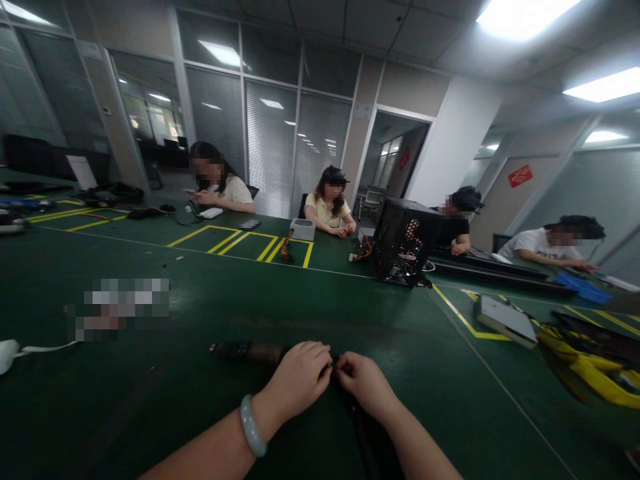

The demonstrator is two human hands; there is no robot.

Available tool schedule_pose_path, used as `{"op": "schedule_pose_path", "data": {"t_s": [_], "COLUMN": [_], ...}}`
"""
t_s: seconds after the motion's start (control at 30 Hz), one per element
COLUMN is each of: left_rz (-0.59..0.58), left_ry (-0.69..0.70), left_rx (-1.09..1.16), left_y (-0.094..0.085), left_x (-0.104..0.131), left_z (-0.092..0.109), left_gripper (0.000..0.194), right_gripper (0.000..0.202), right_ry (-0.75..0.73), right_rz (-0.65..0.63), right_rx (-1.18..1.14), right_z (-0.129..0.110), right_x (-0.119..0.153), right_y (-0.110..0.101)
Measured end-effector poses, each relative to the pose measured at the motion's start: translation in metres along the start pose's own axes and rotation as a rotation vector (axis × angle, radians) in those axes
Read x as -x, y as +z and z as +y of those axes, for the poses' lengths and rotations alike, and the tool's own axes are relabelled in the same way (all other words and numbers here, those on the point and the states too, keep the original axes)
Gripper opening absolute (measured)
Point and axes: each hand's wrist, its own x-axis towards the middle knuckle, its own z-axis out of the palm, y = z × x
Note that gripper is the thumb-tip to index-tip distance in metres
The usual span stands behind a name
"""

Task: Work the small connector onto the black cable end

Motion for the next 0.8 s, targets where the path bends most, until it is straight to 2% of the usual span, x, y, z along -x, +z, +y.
{"op": "schedule_pose_path", "data": {"t_s": [0.4,0.6,0.8], "left_rz": [-0.058,-0.034,-0.028], "left_ry": [0.013,0.047,0.012], "left_rx": [-0.015,-0.012,0.018], "left_y": [-0.0025,-0.0019,-0.0043], "left_x": [0.0021,0.0013,0.0006], "left_z": [-0.0030,-0.0036,-0.0024], "left_gripper": [0.023,0.020,0.024], "right_gripper": [0.008,0.010,0.008], "right_ry": [0.004,0.012,0.028], "right_rz": [-0.001,-0.014,-0.032], "right_rx": [0.022,0.011,-0.003], "right_z": [0.0001,0.0029,0.0010], "right_x": [0.0008,-0.0011,-0.0006], "right_y": [-0.0008,0.0011,-0.0006]}}
